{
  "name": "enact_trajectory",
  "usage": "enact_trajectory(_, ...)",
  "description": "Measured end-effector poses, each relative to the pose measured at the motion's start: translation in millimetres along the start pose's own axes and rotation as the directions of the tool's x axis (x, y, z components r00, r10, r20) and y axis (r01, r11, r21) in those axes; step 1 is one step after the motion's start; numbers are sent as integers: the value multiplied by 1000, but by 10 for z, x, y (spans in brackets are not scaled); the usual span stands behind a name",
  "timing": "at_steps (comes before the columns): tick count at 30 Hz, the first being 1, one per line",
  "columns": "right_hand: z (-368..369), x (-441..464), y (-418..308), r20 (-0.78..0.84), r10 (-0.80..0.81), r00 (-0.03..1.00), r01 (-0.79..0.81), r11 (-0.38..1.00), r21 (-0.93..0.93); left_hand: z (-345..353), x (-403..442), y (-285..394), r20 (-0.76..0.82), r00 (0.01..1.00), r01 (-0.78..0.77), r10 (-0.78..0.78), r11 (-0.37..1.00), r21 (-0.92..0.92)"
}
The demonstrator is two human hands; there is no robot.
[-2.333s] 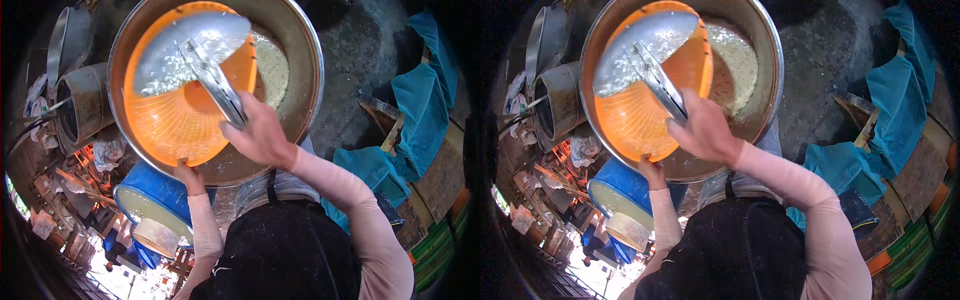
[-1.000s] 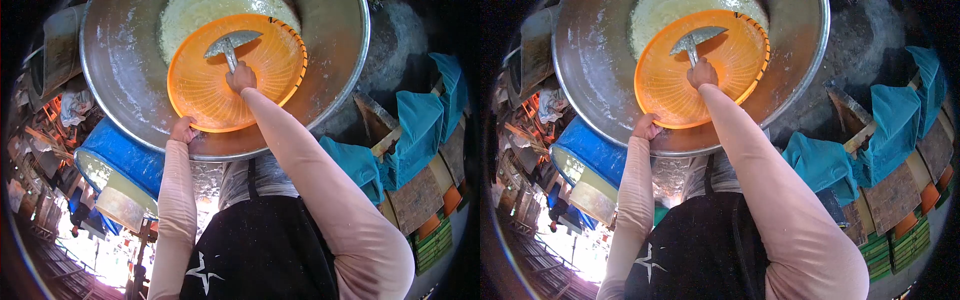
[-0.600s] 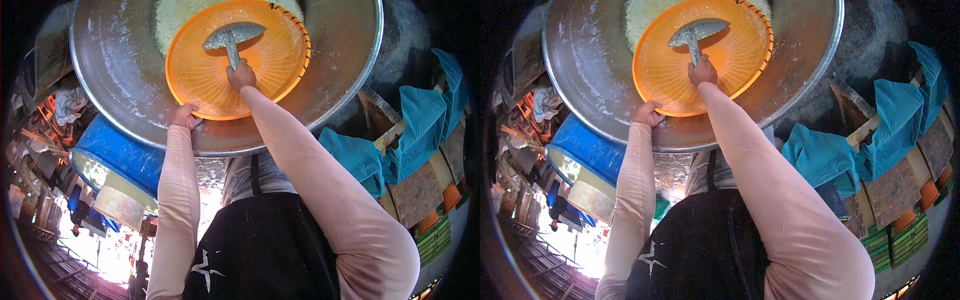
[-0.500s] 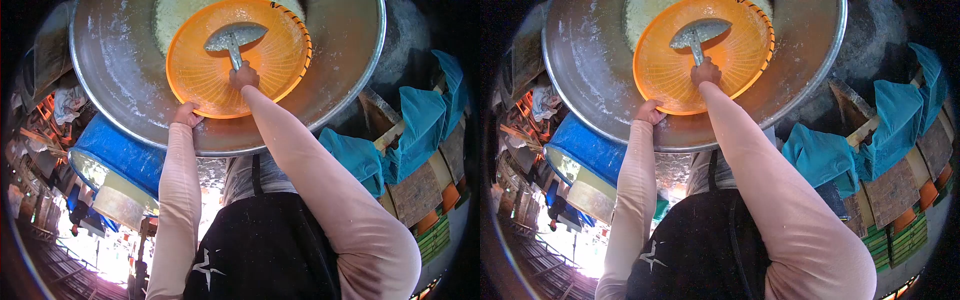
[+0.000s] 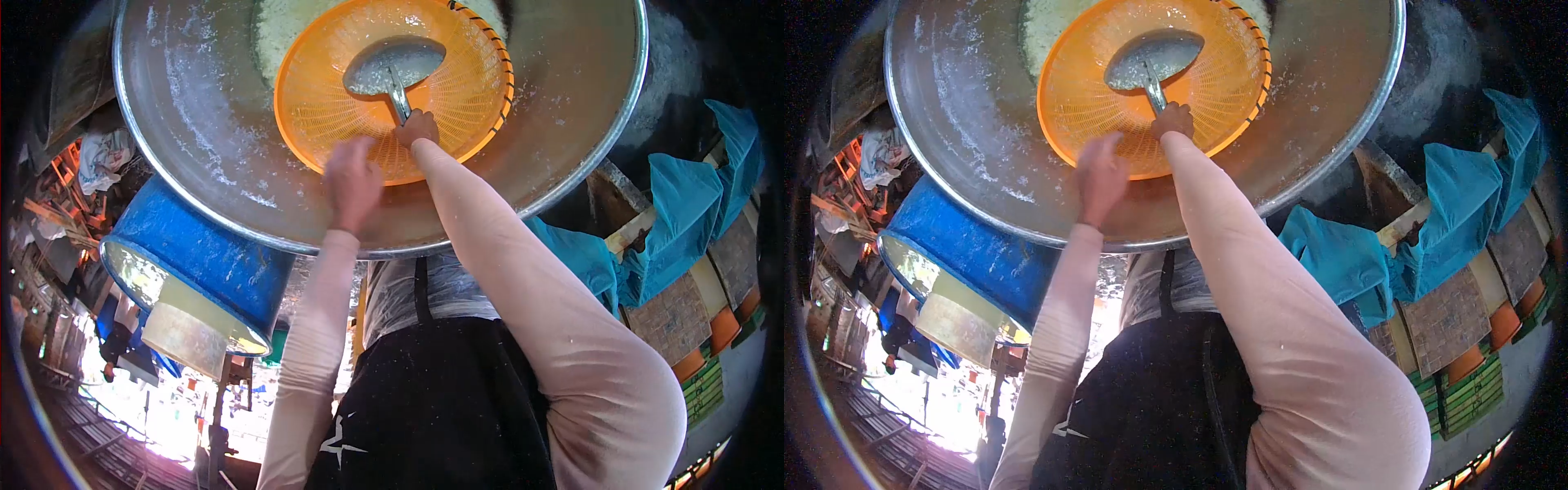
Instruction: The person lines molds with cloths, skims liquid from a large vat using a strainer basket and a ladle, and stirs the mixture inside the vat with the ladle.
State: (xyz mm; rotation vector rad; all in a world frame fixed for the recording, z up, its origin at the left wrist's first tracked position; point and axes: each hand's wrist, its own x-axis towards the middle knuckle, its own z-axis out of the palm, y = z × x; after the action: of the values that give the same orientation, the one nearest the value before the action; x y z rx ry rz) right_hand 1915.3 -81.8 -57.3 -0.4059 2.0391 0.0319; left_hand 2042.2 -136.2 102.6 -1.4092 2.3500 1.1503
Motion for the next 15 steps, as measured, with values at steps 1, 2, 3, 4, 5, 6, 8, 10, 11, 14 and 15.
enact_trajectory(1, 33, 51, 27, -2, 4, 1000, -4, 1000, 0, 155, -114, 51, 29, 997, -73, 73, 997, 29)
enact_trajectory(2, 85, 92, 42, -26, 9, 1000, -9, 1000, -4, 308, -221, 84, 61, 988, -145, 142, 988, 58)
enact_trajectory(3, 121, 123, 46, -50, 11, 999, -11, 1000, -6, 391, -275, 139, 63, 988, -146, 142, 988, 60)
enact_trajectory(4, 109, 115, 42, -47, 12, 999, -12, 1000, -4, 454, -321, 188, 186, 976, -137, 114, 984, 116)
enact_trajectory(5, 89, 111, 44, -29, 2, 1000, -2, 1000, -2, 497, -355, 214, 304, 950, -135, 77, 976, 172)
enact_trajectory(6, 74, 115, 37, -14, -9, 1000, 9, 1000, 0, 522, -366, 225, 302, 950, -134, 77, 975, 175)
enact_trajectory(8, 56, 113, 15, -27, -19, 999, 19, 1000, -4, 572, -355, 239, 341, 939, -71, 50, 996, 51)
enact_trajectory(10, 168, 198, 69, -39, -23, 999, 23, 1000, -4, 627, -355, 236, 362, 931, -73, 39, 994, 79)
enact_trajectory(11, 281, 279, 108, -75, -32, 997, 33, 999, 12, 645, -328, 228, 379, 925, -75, 29, 991, 107)
enact_trajectory(14, 343, 386, 83, -112, -51, 992, 55, 998, 28, 661, -297, 225, 371, 928, -72, 37, 994, 83)
enact_trajectory(15, 364, 396, 79, -101, -62, 993, 64, 998, 19, 671, -255, 221, 372, 927, -76, 40, 994, 84)
